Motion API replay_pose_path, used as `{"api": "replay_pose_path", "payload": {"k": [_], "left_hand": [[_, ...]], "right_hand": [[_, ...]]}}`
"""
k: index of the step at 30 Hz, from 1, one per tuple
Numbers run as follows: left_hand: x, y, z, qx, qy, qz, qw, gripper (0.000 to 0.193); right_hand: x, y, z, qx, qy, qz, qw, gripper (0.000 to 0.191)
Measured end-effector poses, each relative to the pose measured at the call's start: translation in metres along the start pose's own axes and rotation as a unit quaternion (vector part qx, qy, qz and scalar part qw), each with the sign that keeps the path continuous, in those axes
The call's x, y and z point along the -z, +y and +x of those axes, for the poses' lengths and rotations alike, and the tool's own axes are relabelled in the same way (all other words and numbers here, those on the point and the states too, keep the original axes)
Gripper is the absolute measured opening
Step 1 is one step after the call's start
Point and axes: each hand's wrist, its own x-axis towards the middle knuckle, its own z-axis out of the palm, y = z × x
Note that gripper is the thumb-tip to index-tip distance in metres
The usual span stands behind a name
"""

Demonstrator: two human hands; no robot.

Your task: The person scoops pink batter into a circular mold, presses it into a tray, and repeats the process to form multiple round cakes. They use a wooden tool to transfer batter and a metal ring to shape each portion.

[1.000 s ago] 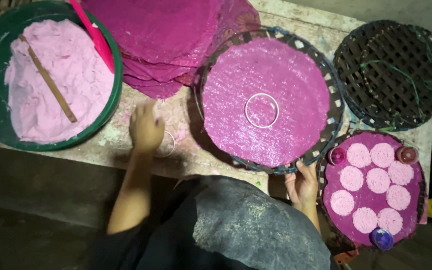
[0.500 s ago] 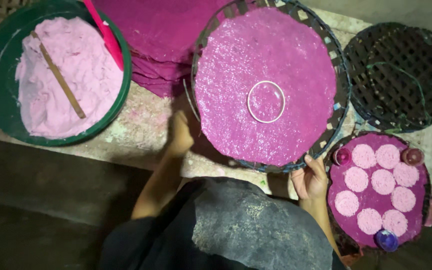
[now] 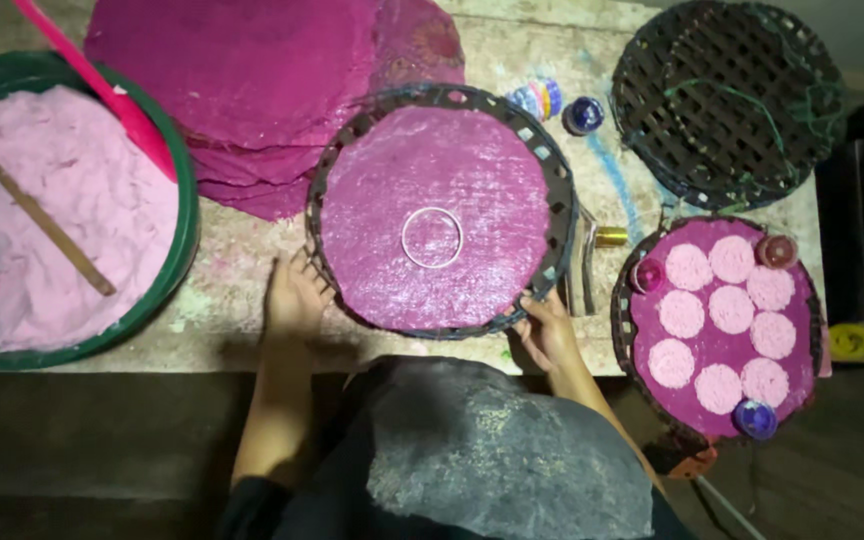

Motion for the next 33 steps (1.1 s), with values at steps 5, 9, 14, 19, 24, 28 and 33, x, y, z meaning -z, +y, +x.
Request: {"api": "replay_pose_path", "payload": {"k": [5, 9, 14, 19, 24, 28, 33], "left_hand": [[-0.030, -0.011, -0.025, -0.425, 0.219, 0.500, 0.722, 0.059], [-0.069, -0.022, -0.034, -0.399, -0.026, 0.681, 0.613, 0.037], [-0.101, -0.051, -0.020, -0.381, -0.161, 0.777, 0.474, 0.024], [-0.090, -0.012, -0.036, -0.303, -0.215, 0.809, 0.455, 0.031], [-0.115, 0.052, -0.063, -0.393, -0.253, 0.735, 0.492, 0.065], [-0.157, 0.075, -0.076, -0.387, -0.290, 0.736, 0.473, 0.061], [-0.158, 0.120, -0.124, -0.196, -0.505, 0.667, 0.512, 0.038]], "right_hand": [[0.003, -0.028, -0.023, 0.151, 0.142, -0.470, 0.858, 0.038], [0.008, -0.055, -0.026, 0.372, 0.186, -0.760, 0.500, 0.064], [0.012, -0.052, 0.007, 0.155, 0.188, -0.790, 0.563, 0.099], [0.013, -0.052, 0.007, 0.260, 0.247, -0.737, 0.573, 0.088], [-0.033, -0.078, -0.047, 0.284, 0.164, -0.486, 0.810, 0.055], [-0.120, -0.086, -0.097, 0.302, -0.168, -0.577, 0.740, 0.028], [-0.242, -0.098, -0.115, 0.345, -0.422, -0.656, 0.522, 0.041]]}}
